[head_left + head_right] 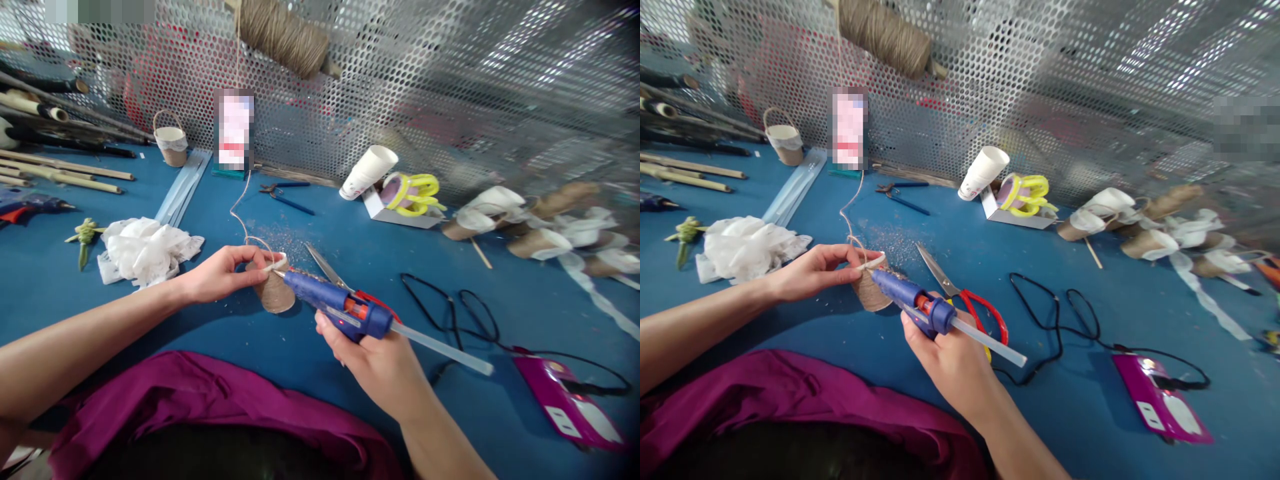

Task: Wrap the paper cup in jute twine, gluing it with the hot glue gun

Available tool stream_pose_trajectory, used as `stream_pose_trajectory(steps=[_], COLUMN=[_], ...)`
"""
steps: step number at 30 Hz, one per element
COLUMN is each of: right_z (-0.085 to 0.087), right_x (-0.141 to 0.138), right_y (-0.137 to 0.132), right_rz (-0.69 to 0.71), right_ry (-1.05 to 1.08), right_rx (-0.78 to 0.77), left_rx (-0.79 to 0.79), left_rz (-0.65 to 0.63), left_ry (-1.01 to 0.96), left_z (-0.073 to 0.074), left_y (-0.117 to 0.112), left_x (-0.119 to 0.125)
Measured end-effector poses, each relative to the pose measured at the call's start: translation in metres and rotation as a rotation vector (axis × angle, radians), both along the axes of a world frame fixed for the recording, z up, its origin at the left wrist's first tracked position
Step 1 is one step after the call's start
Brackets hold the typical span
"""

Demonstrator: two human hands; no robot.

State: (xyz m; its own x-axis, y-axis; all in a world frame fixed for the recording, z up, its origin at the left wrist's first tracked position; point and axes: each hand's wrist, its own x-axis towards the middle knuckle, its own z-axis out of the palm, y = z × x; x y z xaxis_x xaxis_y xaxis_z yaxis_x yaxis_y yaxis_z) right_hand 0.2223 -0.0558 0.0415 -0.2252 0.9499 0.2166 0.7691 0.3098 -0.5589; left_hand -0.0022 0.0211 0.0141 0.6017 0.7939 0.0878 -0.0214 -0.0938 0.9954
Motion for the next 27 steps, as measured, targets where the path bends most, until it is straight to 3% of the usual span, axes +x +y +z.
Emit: stream_pose_trajectory(steps=[7,14,27], right_z=[0.002,0.006,-0.002], right_x=[0.005,0.006,0.012], right_y=[0.003,0.002,0.009], right_rz=[-0.011,-0.055,-0.092], right_ry=[0.014,0.043,0.085], right_rx=[0.018,-0.067,-0.125], left_rx=[-0.003,-0.015,-0.001], left_rz=[-0.035,-0.046,-0.05], left_ry=[-0.018,-0.017,-0.008], left_z=[0.002,0.002,0.001], left_y=[0.0,0.0,0.001], left_x=[0.0,-0.001,-0.001])
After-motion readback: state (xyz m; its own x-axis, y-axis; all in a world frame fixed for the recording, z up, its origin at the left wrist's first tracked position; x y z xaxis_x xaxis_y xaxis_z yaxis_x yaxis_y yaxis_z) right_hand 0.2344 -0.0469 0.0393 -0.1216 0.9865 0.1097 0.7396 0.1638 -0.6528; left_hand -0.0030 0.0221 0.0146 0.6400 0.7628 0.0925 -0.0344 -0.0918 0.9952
